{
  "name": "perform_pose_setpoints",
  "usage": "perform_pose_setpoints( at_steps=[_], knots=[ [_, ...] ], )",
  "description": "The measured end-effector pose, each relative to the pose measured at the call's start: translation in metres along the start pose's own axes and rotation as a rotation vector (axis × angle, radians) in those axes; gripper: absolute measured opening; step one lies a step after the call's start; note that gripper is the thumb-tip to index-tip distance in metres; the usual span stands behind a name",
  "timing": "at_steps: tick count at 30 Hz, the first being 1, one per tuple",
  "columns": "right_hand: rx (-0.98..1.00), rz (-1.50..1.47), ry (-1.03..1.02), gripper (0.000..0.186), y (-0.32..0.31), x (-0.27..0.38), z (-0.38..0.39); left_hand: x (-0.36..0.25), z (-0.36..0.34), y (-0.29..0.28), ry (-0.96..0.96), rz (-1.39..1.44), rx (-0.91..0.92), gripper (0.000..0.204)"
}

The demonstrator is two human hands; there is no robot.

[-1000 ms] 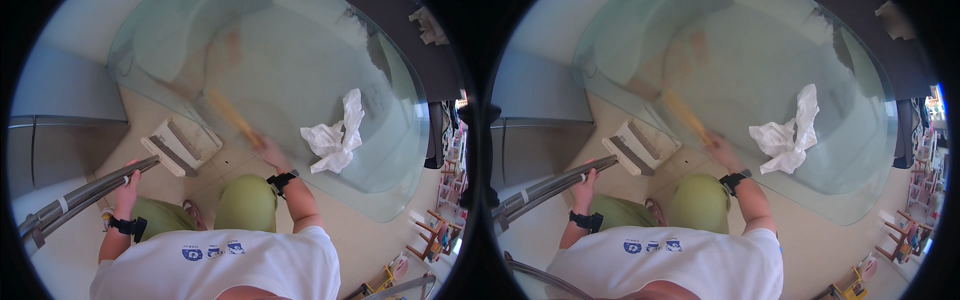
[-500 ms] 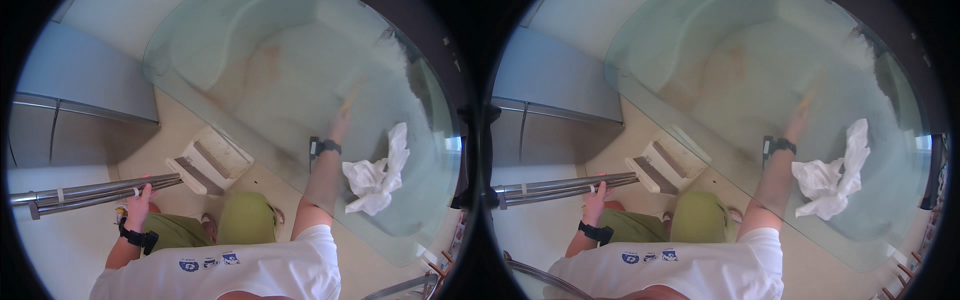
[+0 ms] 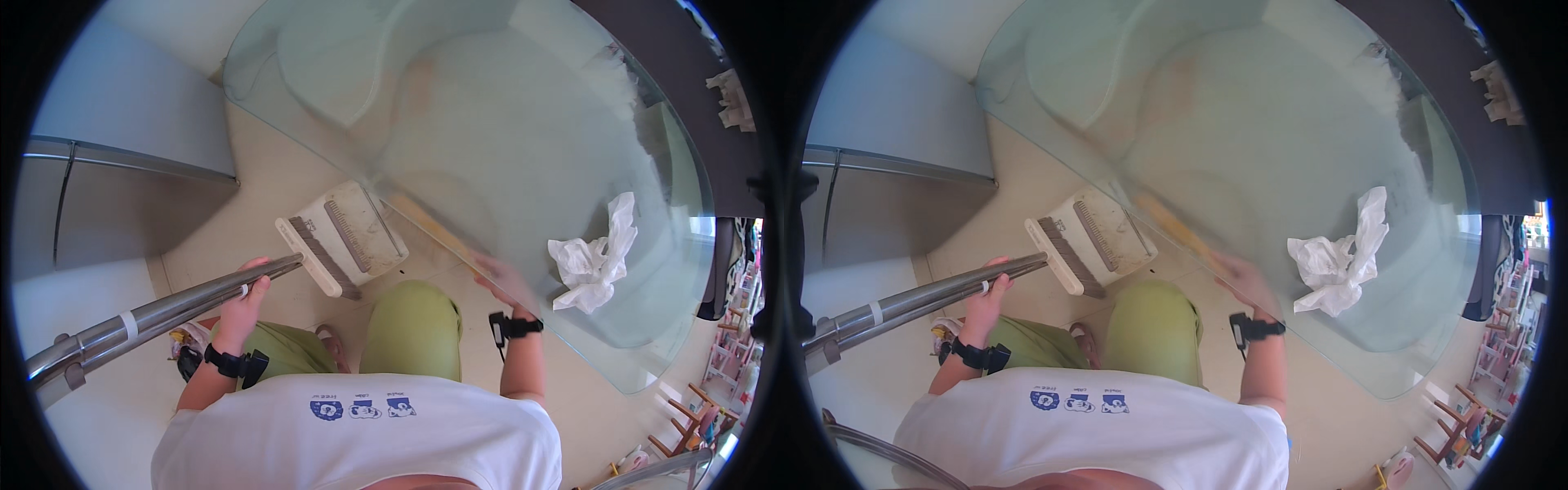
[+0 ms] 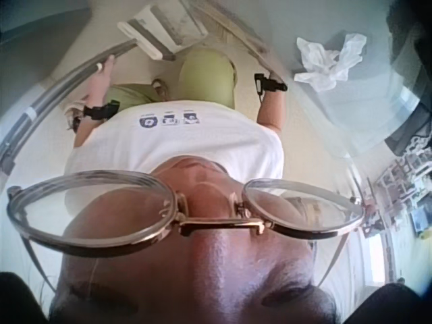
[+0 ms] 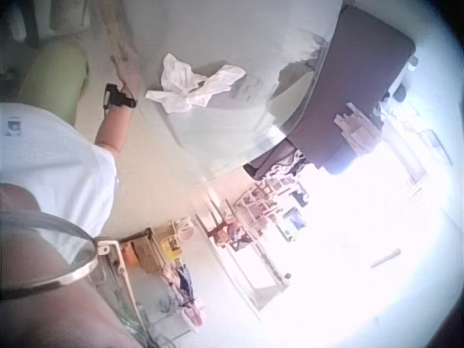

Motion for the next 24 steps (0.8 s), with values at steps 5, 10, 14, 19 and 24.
perform_pose_setpoints(
  at_steps=[5, 10, 14, 19, 24],
  knots=[
    [-0.159, -0.255, -0.126, 0.047, -0.007, 0.0, -0.021, 0.012, 0.003, -0.004, -0.083, 0.099, -0.06, 0.032],
    [-0.406, -0.717, -0.301, 0.043, -0.035, 0.044, -0.131, 0.018, 0.0, -0.007, -0.126, 0.21, -0.163, 0.033],
    [-0.43, -0.579, -0.029, 0.041, -0.01, 0.081, -0.208, 0.023, 0.003, -0.007, -0.213, 0.236, -0.209, 0.033],
    [-0.377, -0.427, -0.227, 0.047, 0.044, 0.054, -0.126, 0.015, 0.002, -0.008, -0.225, 0.246, -0.158, 0.034],
    [-0.052, -0.263, 0.093, 0.051, 0.036, -0.013, 0.028, -0.018, -0.009, -0.006, -0.255, 0.228, -0.039, 0.034]
  ],
)
Point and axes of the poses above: each hand's wrist, its own z-axis away from the middle knuckle, its own y-axis out of the palm, x = y × z, the point moved 6 cm from there along -z, towards the middle knuckle, and after that the axes turned 11 degrees about y, right-handed, at the moved point
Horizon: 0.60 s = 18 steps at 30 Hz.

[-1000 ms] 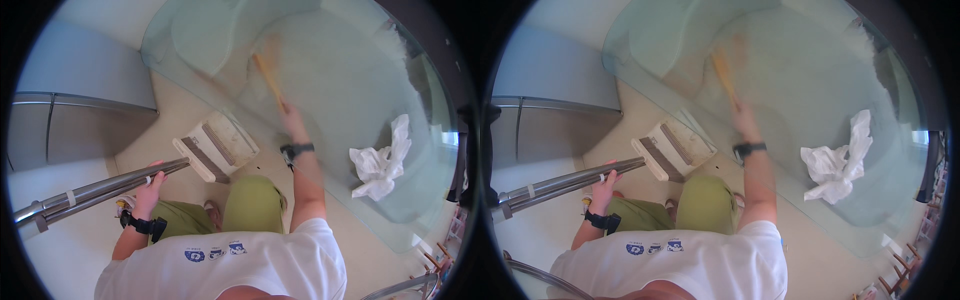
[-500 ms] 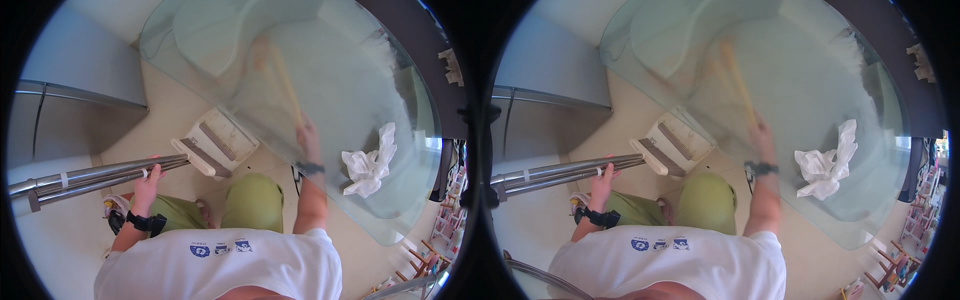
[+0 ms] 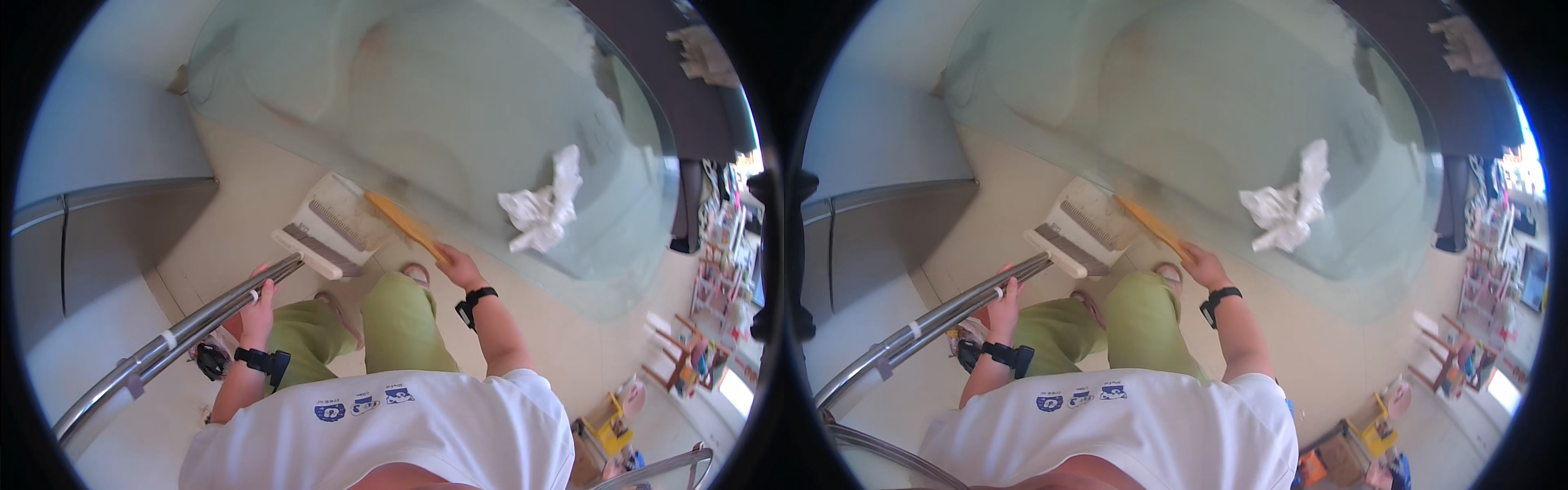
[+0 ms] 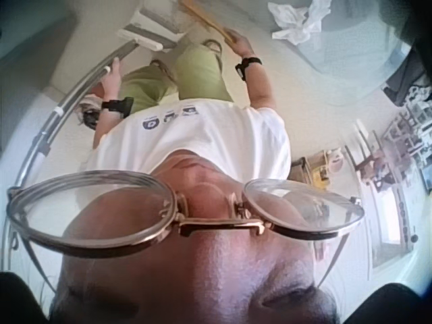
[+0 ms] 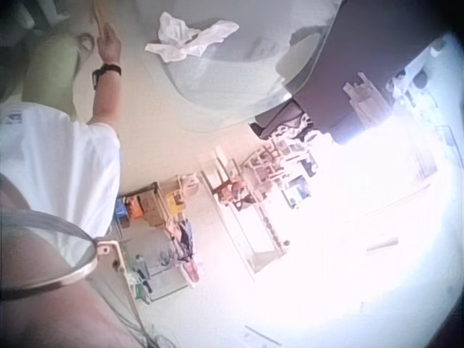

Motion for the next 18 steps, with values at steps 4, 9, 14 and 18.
perform_pose_setpoints(
  at_steps=[4, 9, 14, 18],
  knots=[
    [-0.215, -0.175, 0.199, 0.056, -0.065, -0.012, 0.087, -0.038, -0.013, 0.011, -0.091, -0.235, 0.046, 0.031],
    [-0.239, -0.201, 0.7, 0.053, -0.132, -0.038, 0.129, -0.101, -0.069, 0.034, -0.118, -0.31, 0.085, 0.027],
    [-0.029, 0.191, 0.933, 0.047, -0.154, -0.055, 0.169, -0.135, -0.063, 0.035, -0.104, -0.229, 0.03, 0.029],
    [-0.062, 0.379, 0.875, 0.027, -0.162, -0.049, 0.186, -0.146, -0.038, 0.015, -0.091, -0.197, 0.032, 0.031]
  ],
)
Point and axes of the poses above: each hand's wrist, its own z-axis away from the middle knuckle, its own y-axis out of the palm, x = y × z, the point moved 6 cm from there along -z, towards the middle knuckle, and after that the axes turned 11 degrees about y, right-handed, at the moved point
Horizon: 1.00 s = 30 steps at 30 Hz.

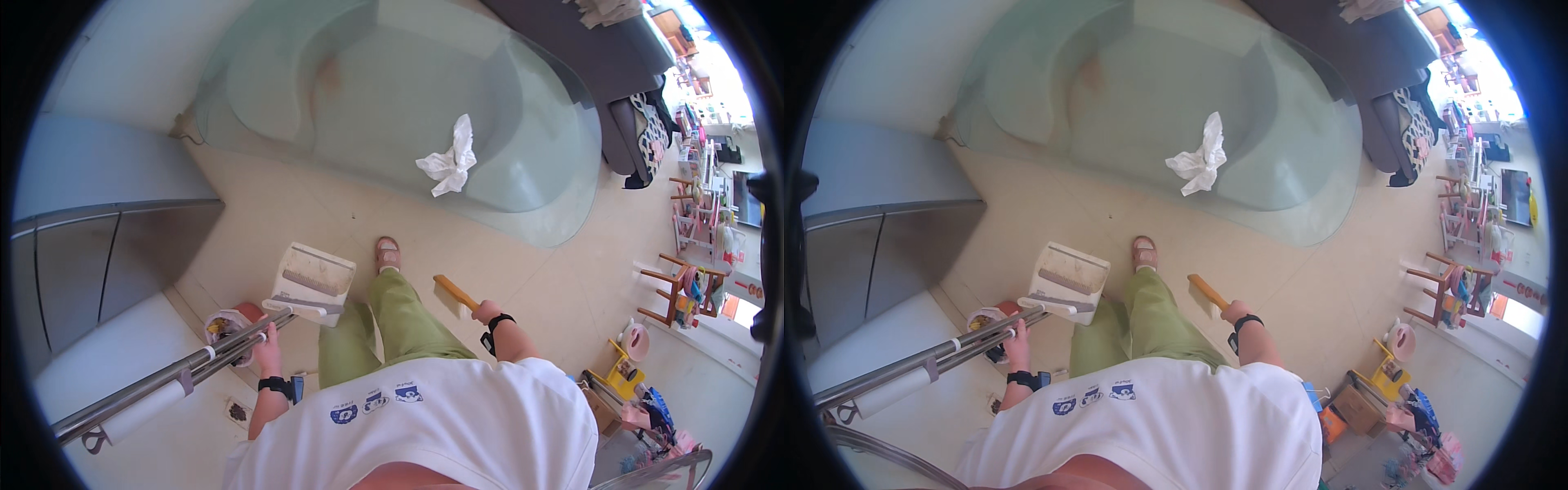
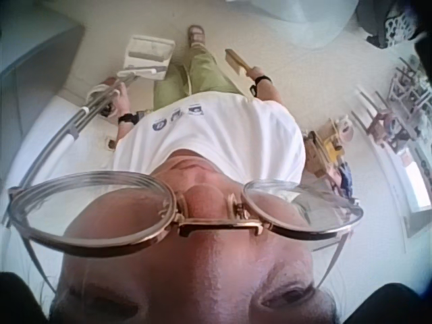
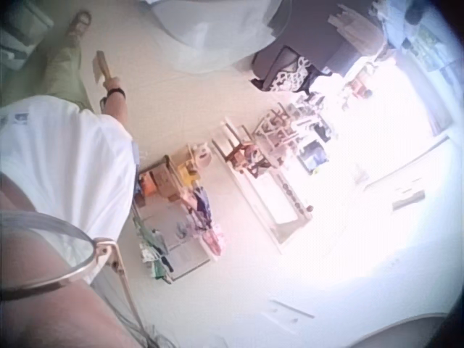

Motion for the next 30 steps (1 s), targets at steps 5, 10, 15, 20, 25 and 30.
perform_pose_setpoints(
  at_steps=[5, 10, 15, 20, 25, 30],
  knots=[
    [0.165, -0.127, 0.112, 0.028, -0.087, -0.027, 0.002, -0.065, -0.006, 0.054, 0.055, -0.053, 0.058, 0.033],
    [0.209, -0.359, 0.165, 0.037, -0.202, -0.081, 0.002, -0.157, -0.008, 0.163, 0.209, -0.059, 0.009, 0.027],
    [0.24, -0.666, 0.239, 0.043, -0.226, -0.156, 0.006, -0.18, 0.05, 0.186, 0.304, -0.152, -0.016, 0.03],
    [0.132, -0.757, 0.246, 0.042, -0.269, -0.211, -0.03, -0.17, 0.081, 0.231, 0.248, -0.126, -0.07, 0.031],
    [0.139, -0.686, 0.127, 0.044, -0.315, -0.247, -0.079, -0.179, 0.133, 0.272, 0.246, 0.031, -0.261, 0.029],
    [0.181, -0.967, 0.132, 0.035, -0.346, -0.304, -0.107, -0.181, 0.184, 0.313, 0.142, -0.03, -0.263, 0.028]
  ],
)
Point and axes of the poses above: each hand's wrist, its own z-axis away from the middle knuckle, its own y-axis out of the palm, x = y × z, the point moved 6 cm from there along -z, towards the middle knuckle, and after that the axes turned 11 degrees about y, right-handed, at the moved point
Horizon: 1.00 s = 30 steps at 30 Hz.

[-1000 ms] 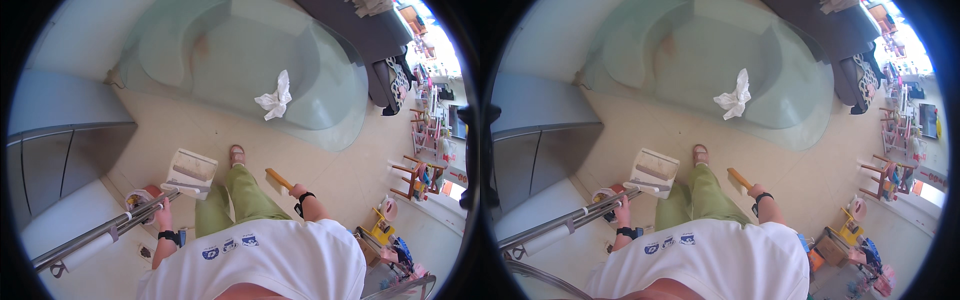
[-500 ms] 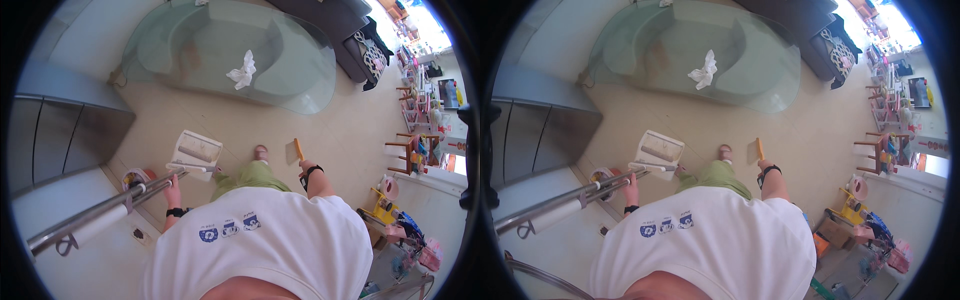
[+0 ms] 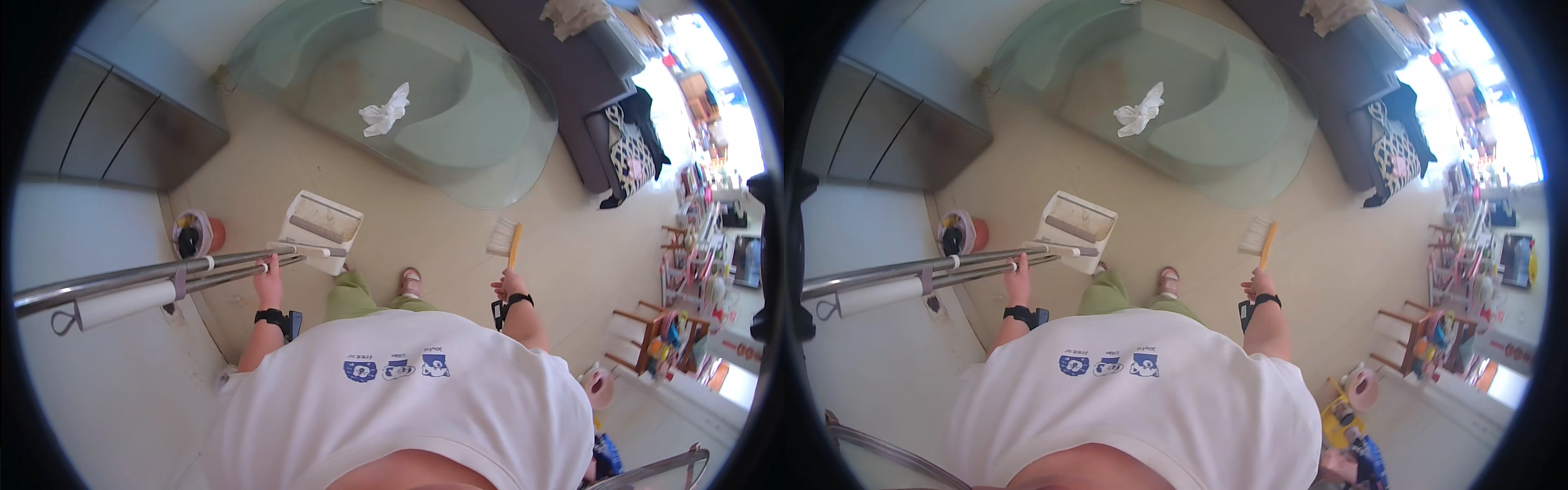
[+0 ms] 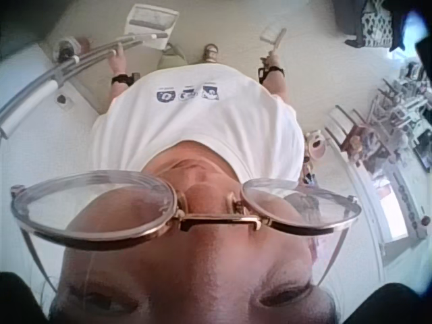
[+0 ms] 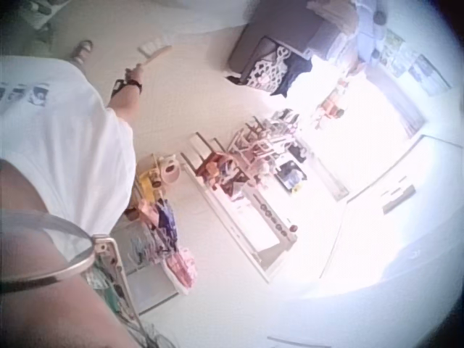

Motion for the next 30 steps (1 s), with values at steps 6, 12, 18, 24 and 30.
perform_pose_setpoints(
  at_steps=[6, 12, 18, 24, 30],
  knots=[
    [0.073, -0.356, -0.054, 0.029, -0.029, 0.016, -0.018, -0.012, 0.049, 0.02, 0.088, -0.164, -0.006, 0.026],
    [0.112, -0.658, -0.088, 0.034, -0.041, 0.081, -0.067, -0.005, 0.093, 0.052, 0.028, -0.122, -0.129, 0.024],
    [-0.049, -0.62, -0.109, 0.036, -0.026, 0.171, -0.156, 0.019, 0.13, 0.098, -0.256, -0.047, -0.321, 0.024],
    [-0.141, -0.629, -0.213, 0.05, 0.01, 0.247, -0.213, 0.03, 0.146, 0.153, -0.381, 0.098, -0.457, 0.027],
    [0.153, -0.832, -0.099, 0.035, 0.014, 0.265, -0.24, 0.035, 0.165, 0.172, -0.456, 0.171, -0.481, 0.03]
  ],
)
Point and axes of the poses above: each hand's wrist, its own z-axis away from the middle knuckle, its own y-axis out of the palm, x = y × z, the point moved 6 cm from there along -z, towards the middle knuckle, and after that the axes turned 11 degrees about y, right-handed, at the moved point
